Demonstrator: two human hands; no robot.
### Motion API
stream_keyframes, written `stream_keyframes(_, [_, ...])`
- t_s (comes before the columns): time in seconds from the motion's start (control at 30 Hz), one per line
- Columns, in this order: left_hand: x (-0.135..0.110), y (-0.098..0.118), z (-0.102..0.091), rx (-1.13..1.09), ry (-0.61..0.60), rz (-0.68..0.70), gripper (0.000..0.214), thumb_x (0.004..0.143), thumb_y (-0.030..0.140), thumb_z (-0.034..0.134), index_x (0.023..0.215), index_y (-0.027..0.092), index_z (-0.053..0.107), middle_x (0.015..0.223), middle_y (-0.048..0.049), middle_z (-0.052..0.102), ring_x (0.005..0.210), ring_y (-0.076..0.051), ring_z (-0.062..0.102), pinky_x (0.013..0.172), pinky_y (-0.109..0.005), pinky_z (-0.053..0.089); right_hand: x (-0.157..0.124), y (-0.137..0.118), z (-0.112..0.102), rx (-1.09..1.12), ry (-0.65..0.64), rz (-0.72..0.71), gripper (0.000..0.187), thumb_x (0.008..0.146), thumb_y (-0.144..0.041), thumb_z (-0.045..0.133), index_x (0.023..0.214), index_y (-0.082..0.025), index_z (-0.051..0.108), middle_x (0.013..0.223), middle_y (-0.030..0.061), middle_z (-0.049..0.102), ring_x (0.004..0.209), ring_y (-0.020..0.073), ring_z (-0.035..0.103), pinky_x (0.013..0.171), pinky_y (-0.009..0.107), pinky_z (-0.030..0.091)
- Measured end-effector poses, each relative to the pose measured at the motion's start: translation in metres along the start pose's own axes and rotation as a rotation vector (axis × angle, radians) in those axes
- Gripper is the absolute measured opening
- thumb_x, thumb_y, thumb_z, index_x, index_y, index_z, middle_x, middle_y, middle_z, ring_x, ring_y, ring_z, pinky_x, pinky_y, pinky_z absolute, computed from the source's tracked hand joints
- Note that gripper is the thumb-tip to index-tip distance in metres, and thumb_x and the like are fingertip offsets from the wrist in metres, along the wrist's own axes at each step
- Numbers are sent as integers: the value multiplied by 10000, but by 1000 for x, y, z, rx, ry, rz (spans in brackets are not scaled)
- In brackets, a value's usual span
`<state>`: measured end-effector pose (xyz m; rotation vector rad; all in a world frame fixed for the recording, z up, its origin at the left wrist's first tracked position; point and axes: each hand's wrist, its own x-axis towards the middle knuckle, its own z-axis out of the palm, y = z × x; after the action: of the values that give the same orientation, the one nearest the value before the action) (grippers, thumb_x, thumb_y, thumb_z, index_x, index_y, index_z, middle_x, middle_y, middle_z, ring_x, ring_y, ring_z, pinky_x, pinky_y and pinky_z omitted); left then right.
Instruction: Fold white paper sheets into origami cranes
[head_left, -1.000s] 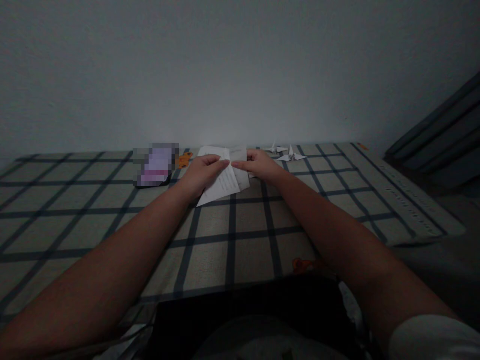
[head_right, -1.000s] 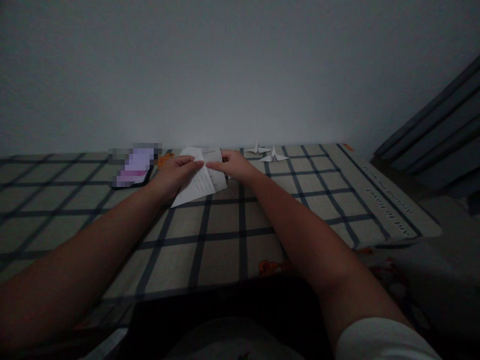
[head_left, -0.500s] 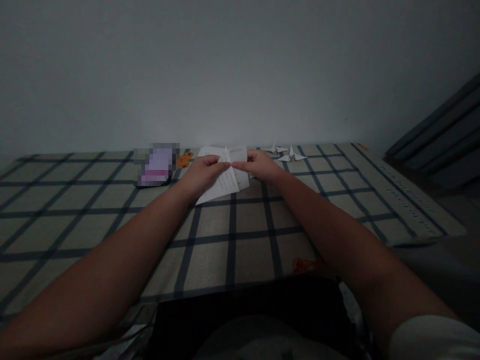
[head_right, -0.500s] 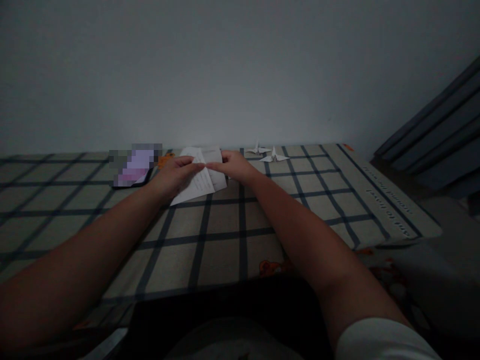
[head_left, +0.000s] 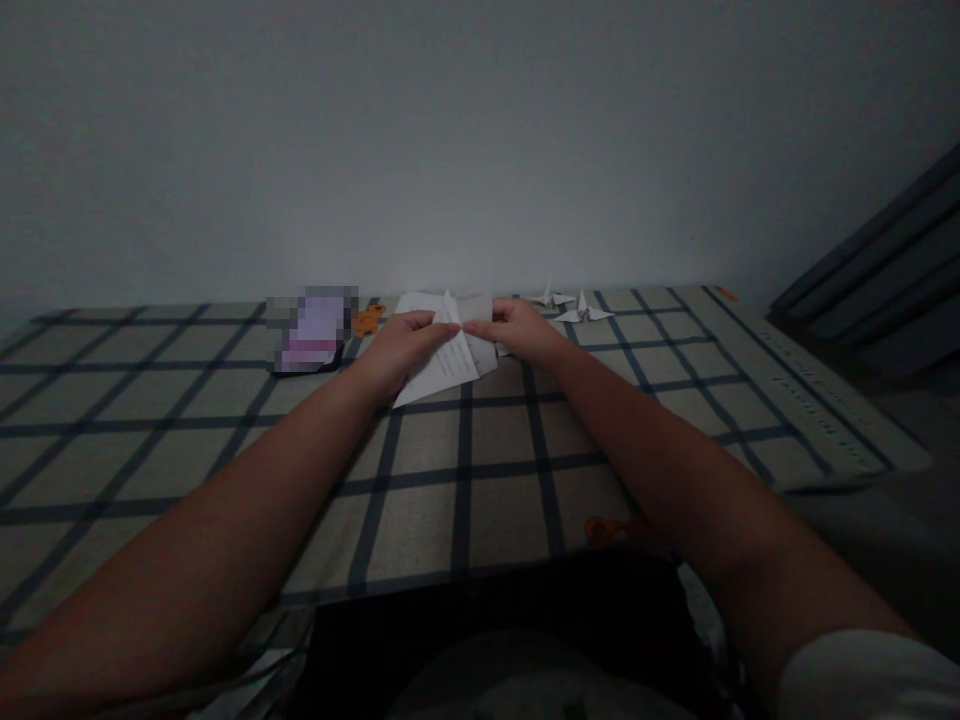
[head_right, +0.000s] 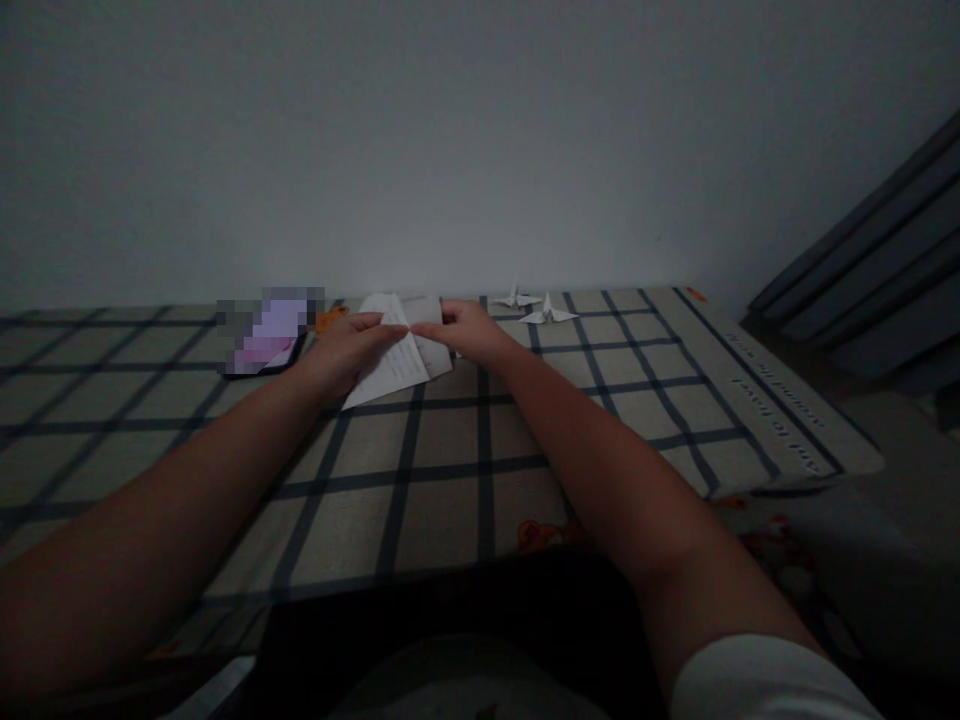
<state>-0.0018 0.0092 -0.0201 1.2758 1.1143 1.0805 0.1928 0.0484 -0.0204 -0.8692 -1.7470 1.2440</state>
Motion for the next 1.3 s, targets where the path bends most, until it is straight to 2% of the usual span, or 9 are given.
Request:
stream_keyframes(0.23, [-2,3,2,4,14,8,331,674,385,779,905,154,727,844,-89,754,657,-203,693,608,-310,545,-1,-1,0,9,-35,3,279,721,-315,775,917,-121,734,961,90,743,849,180,658,770,309,529])
stream_keyframes(0.47, [-1,2,2,-26,13,-25,299,682,374,776,881,160,710,804,-74,738,639,-202,692,591,-316,554,0,0,3,-4,16,-26,273,710,-347,769,857,-127,701,838,42,716,756,151,618,664,260,487])
stream_keyframes(0.57, [-1,2,3,-26,30,-26,304,684,371,776,892,160,708,823,-81,742,659,-207,697,610,-323,561,-1,-2,3,-13,30,-21,292,701,-358,782,862,-127,701,845,45,718,765,153,621,672,260,487])
stream_keyframes(0.67, [-1,3,3,-35,18,-29,302,692,371,773,903,164,709,843,-86,748,673,-209,699,630,-329,564,-2,-2,1,15,-24,11,309,706,-350,784,904,-124,713,885,62,728,785,159,637,701,271,504])
stream_keyframes(0.87, [1,1,0,15,2,-58,272,693,375,773,862,172,708,837,-92,749,642,-197,684,588,-303,539,-1,1,0,55,-38,34,258,726,-321,767,897,-134,717,900,67,738,803,164,651,723,281,528])
stream_keyframes(1.0, [1,0,0,27,14,-36,292,687,381,768,872,162,712,816,-90,745,640,-204,687,589,-312,541,-2,1,-1,52,-47,56,273,737,-329,762,918,-131,717,868,64,734,748,153,640,668,266,522])
stream_keyframes(1.1, [1,-2,-1,32,25,-8,308,691,391,770,895,166,720,820,-85,748,639,-204,688,585,-310,538,-3,-1,-1,29,-61,60,276,744,-333,762,917,-121,720,854,69,731,721,151,632,641,264,511])
stream_keyframes(1.3, [1,-2,-1,13,-4,-11,300,710,396,755,898,166,719,834,-83,751,656,-207,690,603,-312,543,-3,-6,0,-25,-27,15,251,734,-305,756,899,-118,723,888,62,732,785,157,634,706,274,508])
